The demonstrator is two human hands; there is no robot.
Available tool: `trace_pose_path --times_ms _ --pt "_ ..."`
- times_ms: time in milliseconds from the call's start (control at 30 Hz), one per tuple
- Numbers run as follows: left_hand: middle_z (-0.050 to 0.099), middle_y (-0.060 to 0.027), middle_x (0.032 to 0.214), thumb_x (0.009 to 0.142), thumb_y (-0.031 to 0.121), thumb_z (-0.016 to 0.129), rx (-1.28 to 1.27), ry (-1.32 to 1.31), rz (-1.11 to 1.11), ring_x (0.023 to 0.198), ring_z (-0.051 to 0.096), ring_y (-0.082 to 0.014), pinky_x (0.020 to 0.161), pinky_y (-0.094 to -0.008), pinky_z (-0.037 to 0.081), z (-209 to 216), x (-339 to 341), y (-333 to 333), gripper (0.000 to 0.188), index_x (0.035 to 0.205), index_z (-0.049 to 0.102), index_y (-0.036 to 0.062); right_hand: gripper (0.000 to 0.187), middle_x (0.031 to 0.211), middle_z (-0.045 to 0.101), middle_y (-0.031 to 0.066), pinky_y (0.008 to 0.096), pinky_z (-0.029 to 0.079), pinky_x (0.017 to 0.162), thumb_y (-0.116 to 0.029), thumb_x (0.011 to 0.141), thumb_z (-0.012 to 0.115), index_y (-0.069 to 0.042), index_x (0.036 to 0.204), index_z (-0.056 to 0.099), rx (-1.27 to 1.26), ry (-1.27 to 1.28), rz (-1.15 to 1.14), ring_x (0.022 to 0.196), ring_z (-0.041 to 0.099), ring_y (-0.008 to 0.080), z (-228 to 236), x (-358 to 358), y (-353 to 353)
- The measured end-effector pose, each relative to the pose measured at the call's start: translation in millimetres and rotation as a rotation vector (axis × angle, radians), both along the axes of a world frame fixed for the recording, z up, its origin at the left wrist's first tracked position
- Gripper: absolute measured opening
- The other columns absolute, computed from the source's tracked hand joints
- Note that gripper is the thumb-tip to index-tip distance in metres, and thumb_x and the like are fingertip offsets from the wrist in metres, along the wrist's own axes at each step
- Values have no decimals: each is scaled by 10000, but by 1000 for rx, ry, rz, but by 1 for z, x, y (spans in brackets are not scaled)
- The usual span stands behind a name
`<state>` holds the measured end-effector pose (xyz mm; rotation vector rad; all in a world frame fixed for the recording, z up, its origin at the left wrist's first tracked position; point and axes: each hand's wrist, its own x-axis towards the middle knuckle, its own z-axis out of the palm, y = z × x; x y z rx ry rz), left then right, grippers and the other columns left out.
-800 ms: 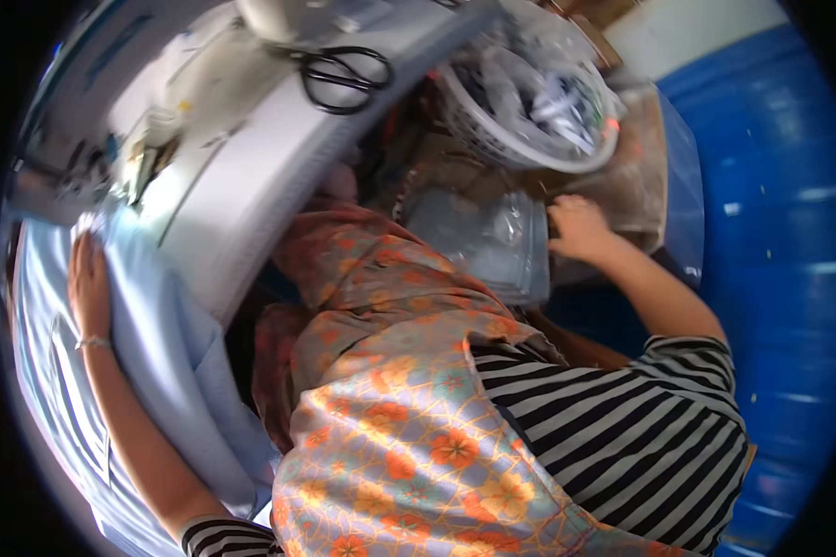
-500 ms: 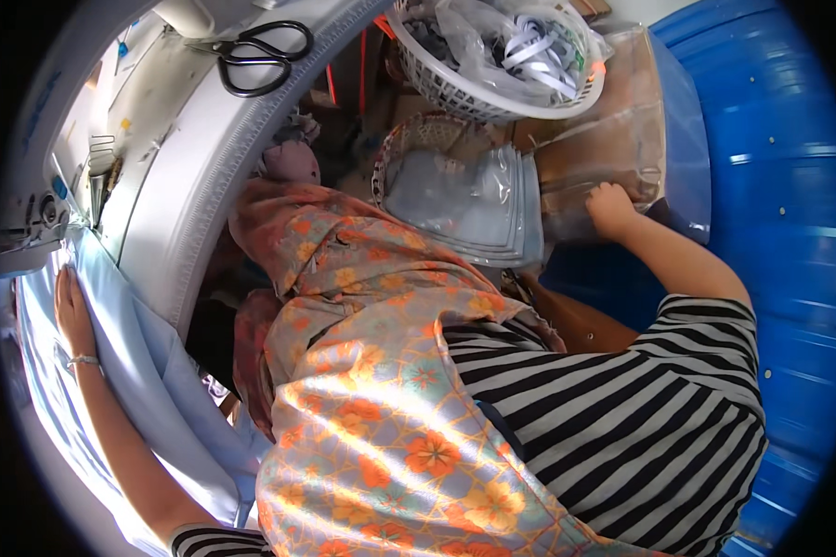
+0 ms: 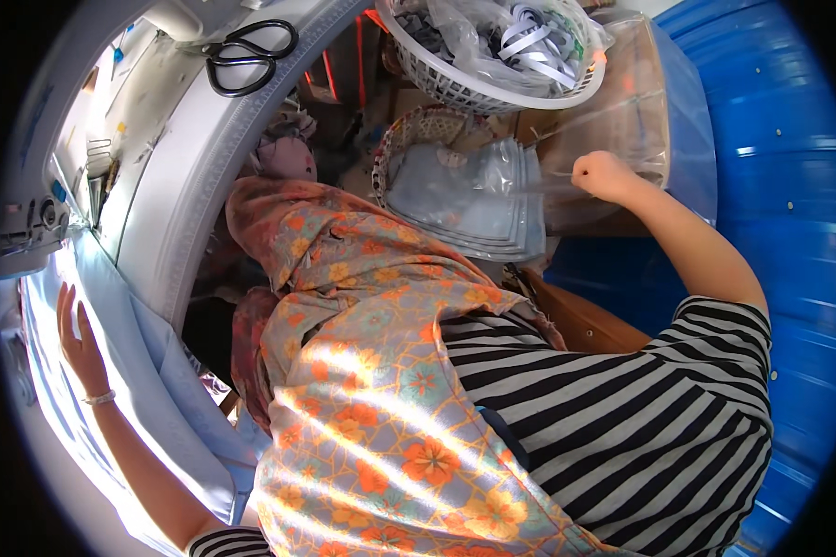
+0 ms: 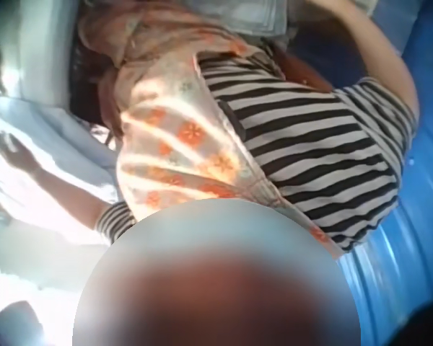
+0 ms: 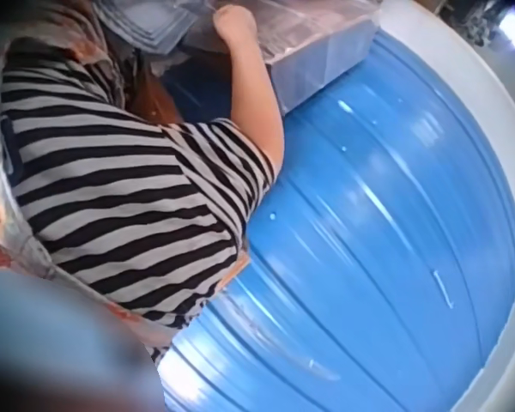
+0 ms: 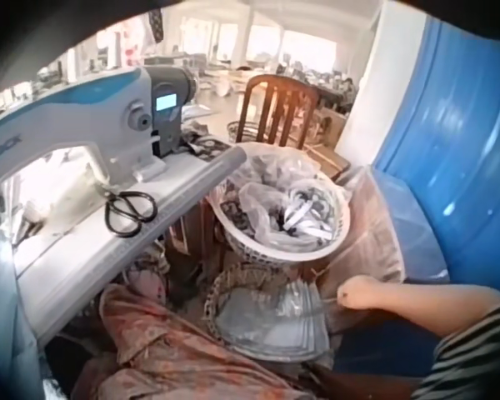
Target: Sewing clear plastic windows and fabric components together to create bags using a sewing machine.
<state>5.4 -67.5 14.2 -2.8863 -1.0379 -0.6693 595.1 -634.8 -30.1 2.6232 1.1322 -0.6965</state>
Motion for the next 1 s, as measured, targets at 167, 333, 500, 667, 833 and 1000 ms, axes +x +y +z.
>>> trace_pose_path --times_ms 167,333,500,667,833,1000 --pt "547 -124 1335 977 136 486 -102 -36 -14 1272 478 -255 1086 -366 336 -30 -14 -8 313 1262 578 42 317 857 660 191 448 488 755 -355 862 555 -87 786 706 -17 89 209 854 618 372 -5 -3 2" --pt "550 -125 1330 980 125 469 -190 -87 19 1271 479 -248 1088 -361 332 -30 -3 -17 323 1272 567 30 320 1151 613 131 425 394 939 -318 778 666 -98 1009 679 -264 -274 390 1119 520 297 -17 20 -64" --pt "549 -129 1329 978 118 462 -176 -76 19 1265 482 -255 1084 -366 338 -31 -4 -14 328 1277 563 28 285 1160 555 117 458 377 965 -203 784 629 -124 1058 641 -594 -453 476 1132 491 301 -27 32 -70" --pt "552 -129 1324 979 123 460 -177 -69 7 1257 488 -260 1077 -374 349 -30 -11 -13 331 1280 563 32 115 925 628 112 417 494 803 -165 783 608 -102 852 674 -379 -368 419 946 601 297 -35 39 -63" --pt "555 -131 1319 978 127 462 -126 -23 23 1250 495 -260 1072 -374 354 -32 -5 -12 332 1280 563 30 120 811 662 117 404 520 697 -181 792 609 -95 732 669 -335 -340 380 800 645 307 -37 61 -63" --pt "561 -131 1313 975 124 466 -143 -48 26 1245 502 -262 1074 -373 356 -31 -5 -9 325 1267 570 29 200 737 671 138 392 519 690 -247 832 642 -58 776 680 -77 -265 60 754 669 261 2 77 -32"
